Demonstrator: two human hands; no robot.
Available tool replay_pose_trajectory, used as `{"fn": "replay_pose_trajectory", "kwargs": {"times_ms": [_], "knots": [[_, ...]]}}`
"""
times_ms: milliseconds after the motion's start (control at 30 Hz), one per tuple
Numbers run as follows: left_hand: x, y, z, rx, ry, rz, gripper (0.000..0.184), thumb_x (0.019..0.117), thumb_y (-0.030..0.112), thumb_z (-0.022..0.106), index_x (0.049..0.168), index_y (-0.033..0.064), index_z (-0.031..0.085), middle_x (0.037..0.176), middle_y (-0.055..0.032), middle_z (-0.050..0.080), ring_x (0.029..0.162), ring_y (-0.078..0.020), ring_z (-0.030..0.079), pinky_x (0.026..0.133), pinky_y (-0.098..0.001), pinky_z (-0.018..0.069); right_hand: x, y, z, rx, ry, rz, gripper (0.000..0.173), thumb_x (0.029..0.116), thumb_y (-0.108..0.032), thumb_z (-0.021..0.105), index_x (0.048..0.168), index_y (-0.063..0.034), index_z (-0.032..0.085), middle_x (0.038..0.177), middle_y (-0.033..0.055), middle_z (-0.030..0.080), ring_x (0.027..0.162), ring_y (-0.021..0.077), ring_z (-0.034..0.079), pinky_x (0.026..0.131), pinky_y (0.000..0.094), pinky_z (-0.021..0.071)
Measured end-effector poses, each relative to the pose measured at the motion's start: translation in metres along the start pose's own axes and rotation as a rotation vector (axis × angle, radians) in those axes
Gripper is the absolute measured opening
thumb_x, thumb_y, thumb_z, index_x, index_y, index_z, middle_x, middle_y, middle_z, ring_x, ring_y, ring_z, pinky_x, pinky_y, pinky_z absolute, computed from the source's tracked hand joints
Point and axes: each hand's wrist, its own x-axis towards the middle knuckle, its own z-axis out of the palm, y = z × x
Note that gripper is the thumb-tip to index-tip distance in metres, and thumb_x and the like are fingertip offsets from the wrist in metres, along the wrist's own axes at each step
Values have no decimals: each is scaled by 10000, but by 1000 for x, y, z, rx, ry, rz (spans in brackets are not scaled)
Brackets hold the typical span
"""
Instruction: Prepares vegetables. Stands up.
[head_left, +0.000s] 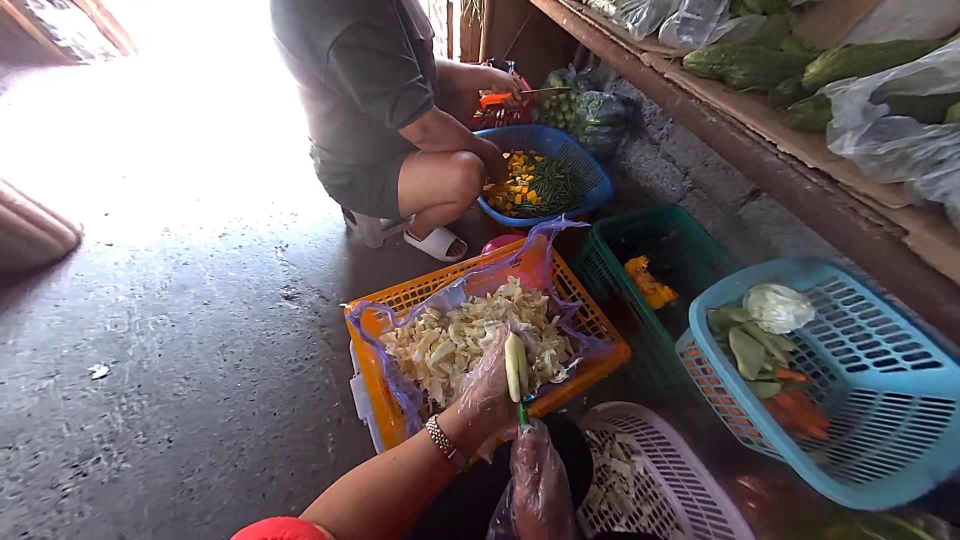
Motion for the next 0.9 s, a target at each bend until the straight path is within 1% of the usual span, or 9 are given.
{"fn": "replay_pose_trajectory", "kwargs": {"times_ms": [100,233,267,433,600,667,733,800,900], "knots": [[-6,-1,3,-74,11,-68,440,1128,315,148,974,114,508,708,15,575,539,-49,559,487,-172,482,0,0,2,-61,14,2,488,1074,-292,359,1043,103,643,693,65,551,622,65,534,643,215,490],[3,-3,-5,156,31,259,406,1114,241,158,1002,100,522,759,37,597,645,-31,597,590,-169,528,-7,5,4,58,-6,48,493,1093,-283,323,1039,92,638,715,27,537,618,-6,479,631,152,453],[4,-3,-7,166,27,281,406,1112,236,158,1004,98,525,762,38,601,651,-34,603,595,-173,532,-6,4,4,73,-11,54,482,1091,-268,325,1038,95,638,726,29,544,628,-11,481,641,148,453],[-11,-1,-1,-71,89,-77,458,1129,345,155,976,104,513,702,7,580,536,-60,575,487,-185,500,-4,7,10,7,15,67,441,1070,-255,374,1015,97,634,713,45,540,637,35,517,652,192,472],[-5,-7,-7,63,119,161,451,1124,279,140,960,97,520,719,20,591,580,-43,588,532,-175,523,-7,11,10,57,-19,97,433,1081,-229,350,1023,91,637,720,30,539,633,13,492,639,176,455],[-6,-4,-7,14,80,59,451,1126,298,144,963,103,516,713,16,591,560,-44,586,507,-174,515,-5,12,11,-1,0,66,427,1072,-242,364,1012,78,640,695,35,533,606,37,501,618,193,462],[-12,-2,-5,-95,63,-104,449,1128,336,163,969,110,517,704,6,588,544,-60,583,491,-187,507,-3,10,12,-89,36,38,381,1041,-196,419,1024,102,655,717,105,599,633,118,579,647,261,510],[-15,-2,0,-145,119,-137,432,1129,334,189,953,112,515,680,6,573,525,-63,571,481,-186,498,-3,8,13,-130,65,30,348,1020,-166,445,1027,112,654,747,137,633,668,152,624,678,284,530],[-12,-10,0,-19,165,83,460,1129,320,137,962,98,504,712,13,577,558,-49,575,517,-174,512,-7,9,15,-65,53,56,343,1029,-153,425,1038,114,640,753,117,614,663,116,596,677,249,516]]}}
